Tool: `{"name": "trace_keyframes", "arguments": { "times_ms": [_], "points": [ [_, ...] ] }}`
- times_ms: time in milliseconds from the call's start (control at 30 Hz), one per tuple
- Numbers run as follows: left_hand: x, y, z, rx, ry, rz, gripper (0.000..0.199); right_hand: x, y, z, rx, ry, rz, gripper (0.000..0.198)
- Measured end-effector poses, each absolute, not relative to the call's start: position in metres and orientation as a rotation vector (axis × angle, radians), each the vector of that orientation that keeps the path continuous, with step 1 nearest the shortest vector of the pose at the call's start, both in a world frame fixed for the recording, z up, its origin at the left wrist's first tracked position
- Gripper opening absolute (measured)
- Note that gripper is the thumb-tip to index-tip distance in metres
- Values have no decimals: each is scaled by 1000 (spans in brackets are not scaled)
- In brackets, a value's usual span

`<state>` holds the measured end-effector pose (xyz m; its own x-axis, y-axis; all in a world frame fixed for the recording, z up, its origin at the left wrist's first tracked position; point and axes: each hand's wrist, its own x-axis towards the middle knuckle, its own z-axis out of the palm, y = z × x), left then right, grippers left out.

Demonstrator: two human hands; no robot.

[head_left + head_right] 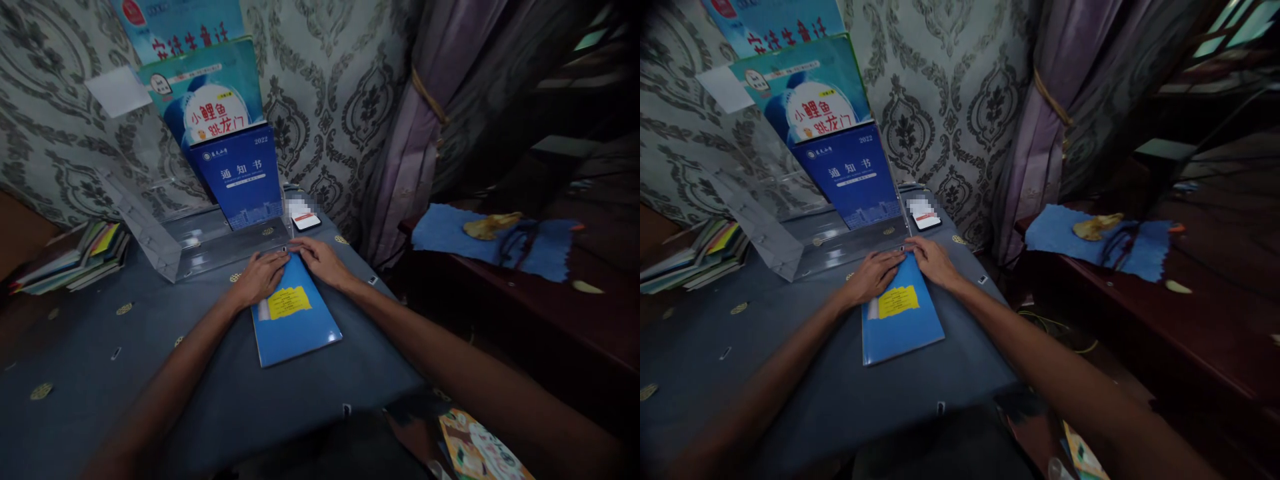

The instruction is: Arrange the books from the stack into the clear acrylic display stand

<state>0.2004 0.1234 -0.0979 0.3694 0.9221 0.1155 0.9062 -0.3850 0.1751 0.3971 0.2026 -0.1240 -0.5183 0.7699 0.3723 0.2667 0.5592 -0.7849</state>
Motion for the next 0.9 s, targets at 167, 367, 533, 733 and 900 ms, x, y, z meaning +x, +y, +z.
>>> {"name": "trace_keyframes", "arguments": {
  "times_ms": [167, 367, 533, 733, 900],
  "points": [
    [205, 130, -105, 2596, 1636, 401, 42, 395, 212, -134, -750, -1935, 973, 37],
    [212, 126, -106, 2681, 1584, 351, 47, 394, 215, -136, -756, -1927, 1004, 37],
    [219, 128, -103, 2706, 1523, 335, 53, 396, 215, -134, -784, -1995, 935, 37],
    [221, 125, -102, 2733, 1550, 285, 58, 397, 215, -134, -806, -2002, 944, 36],
    [218, 119, -99, 2693, 1448, 298, 55, 397, 214, -134, -828, -1997, 950, 36]
  ]
}}
